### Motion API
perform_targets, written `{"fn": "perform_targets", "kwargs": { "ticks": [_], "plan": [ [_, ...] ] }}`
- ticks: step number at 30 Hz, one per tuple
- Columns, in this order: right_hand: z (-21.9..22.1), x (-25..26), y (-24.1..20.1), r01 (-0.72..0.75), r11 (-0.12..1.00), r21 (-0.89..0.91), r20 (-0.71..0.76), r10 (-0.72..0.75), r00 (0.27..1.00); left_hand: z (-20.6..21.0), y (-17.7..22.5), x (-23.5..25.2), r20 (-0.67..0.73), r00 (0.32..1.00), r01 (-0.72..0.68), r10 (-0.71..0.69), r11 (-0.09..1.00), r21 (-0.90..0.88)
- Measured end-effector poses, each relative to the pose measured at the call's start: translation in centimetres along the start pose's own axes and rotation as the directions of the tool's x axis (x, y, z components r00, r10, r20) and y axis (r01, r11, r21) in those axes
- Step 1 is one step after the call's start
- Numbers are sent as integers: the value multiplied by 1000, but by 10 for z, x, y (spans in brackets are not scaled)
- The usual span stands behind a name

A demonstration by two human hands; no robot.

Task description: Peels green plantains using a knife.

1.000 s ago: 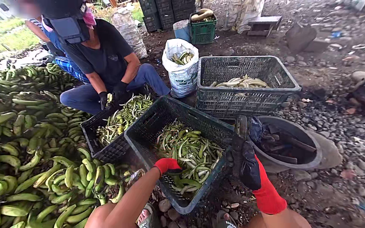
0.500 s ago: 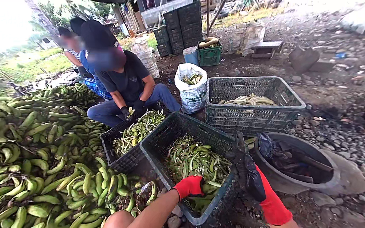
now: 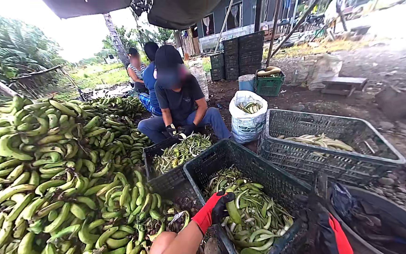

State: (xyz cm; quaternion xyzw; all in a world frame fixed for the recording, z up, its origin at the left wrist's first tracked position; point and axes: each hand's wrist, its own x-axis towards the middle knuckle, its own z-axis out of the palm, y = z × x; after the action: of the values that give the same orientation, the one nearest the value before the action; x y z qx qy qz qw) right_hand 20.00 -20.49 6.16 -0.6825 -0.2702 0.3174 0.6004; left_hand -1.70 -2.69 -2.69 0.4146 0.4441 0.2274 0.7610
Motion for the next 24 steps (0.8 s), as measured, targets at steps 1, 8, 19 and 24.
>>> {"fn": "perform_targets", "kwargs": {
  "ticks": [1,8,19,24],
  "plan": [
    [-3,23,42,175,984,9,0,-175,984,0,-2,0,13,999,-54,53,998,33],
    [55,29,57,108,987,-119,90,-98,991,47,-2,-27,276,903,-379,330,304,874],
    [92,49,73,167,984,61,5,-168,986,34,2,-12,173,955,-284,241,569,772],
    [101,46,71,353,915,-196,141,-330,933,24,-11,-1,37,998,54,-54,998,-18]
  ]
}}
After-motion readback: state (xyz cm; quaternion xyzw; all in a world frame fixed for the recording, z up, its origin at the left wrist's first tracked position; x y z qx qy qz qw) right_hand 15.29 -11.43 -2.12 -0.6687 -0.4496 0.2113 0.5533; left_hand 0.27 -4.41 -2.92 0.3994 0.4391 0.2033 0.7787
